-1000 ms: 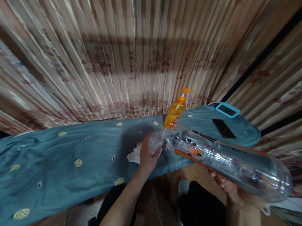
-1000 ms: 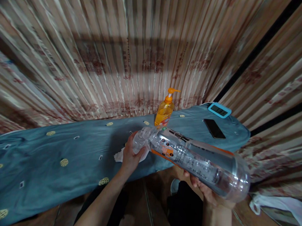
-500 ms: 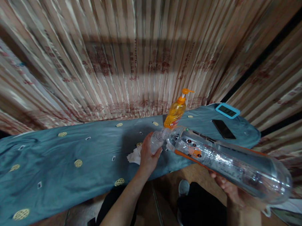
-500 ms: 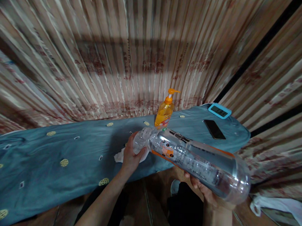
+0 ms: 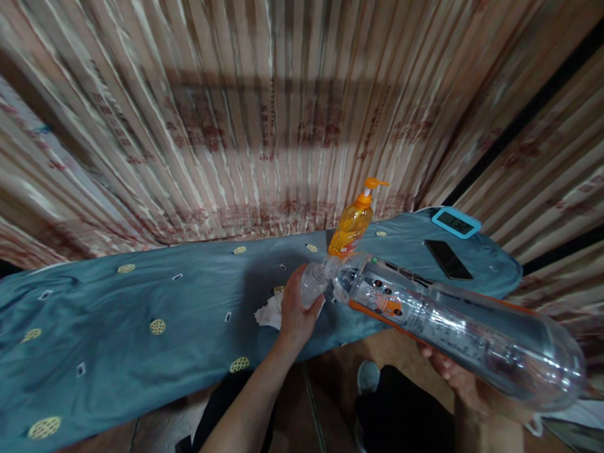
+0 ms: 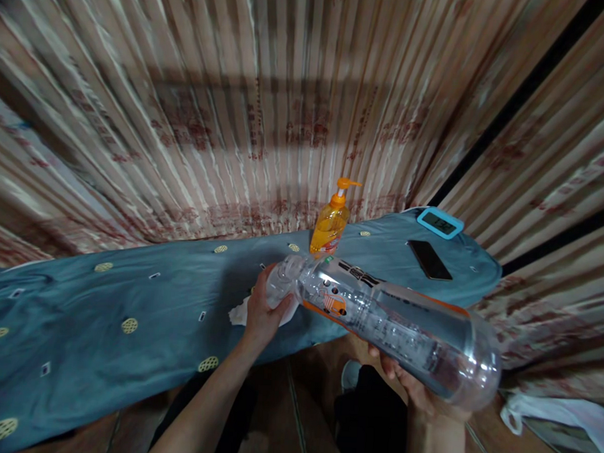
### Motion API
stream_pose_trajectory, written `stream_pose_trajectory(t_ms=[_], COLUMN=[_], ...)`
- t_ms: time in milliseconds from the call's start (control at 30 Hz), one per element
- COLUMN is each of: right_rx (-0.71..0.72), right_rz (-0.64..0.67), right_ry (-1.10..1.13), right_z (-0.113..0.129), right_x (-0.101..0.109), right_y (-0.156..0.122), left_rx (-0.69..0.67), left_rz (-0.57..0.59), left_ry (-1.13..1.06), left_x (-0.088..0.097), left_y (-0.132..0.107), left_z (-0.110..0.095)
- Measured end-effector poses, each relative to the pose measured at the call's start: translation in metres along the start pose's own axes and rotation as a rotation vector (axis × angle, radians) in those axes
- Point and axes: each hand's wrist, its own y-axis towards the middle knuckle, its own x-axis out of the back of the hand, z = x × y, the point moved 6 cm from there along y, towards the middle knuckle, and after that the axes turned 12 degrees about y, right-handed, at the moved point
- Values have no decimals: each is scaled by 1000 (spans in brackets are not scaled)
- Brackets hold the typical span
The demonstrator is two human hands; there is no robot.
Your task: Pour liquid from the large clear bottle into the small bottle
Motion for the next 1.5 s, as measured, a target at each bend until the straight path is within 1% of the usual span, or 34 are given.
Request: stream_pose_trajectory(t_ms=[267, 500, 700, 800, 933, 1167, 1300, 1500], right_rx=[-81, -64, -83, -76, -29, -19, 0, -49], right_rz=[-9, -44, -72, -68, -58, -12, -17, -24], right_ry=[-12, 20, 36, 33, 22, -18, -7, -4], right_z=[-9, -6, -7, -9, -6, -4, -3, -8], right_x=[16, 9, 13, 15, 14, 8, 7, 11], right_y=[3, 0, -1, 1, 3, 2, 1, 3], left_rx=[-14, 0, 20, 8, 0, 1, -6, 1], left_rz=[-13, -2, -1, 1, -1, -15, -8, -8], left_ry=[8, 1, -10, -8, -18, -31, -33, -25], left_x=[-1, 0, 0, 1, 0, 0, 0, 1], left_y=[0, 0, 0, 0, 1, 1, 1, 1], left_z=[0, 0, -1, -1, 0, 1, -1, -2])
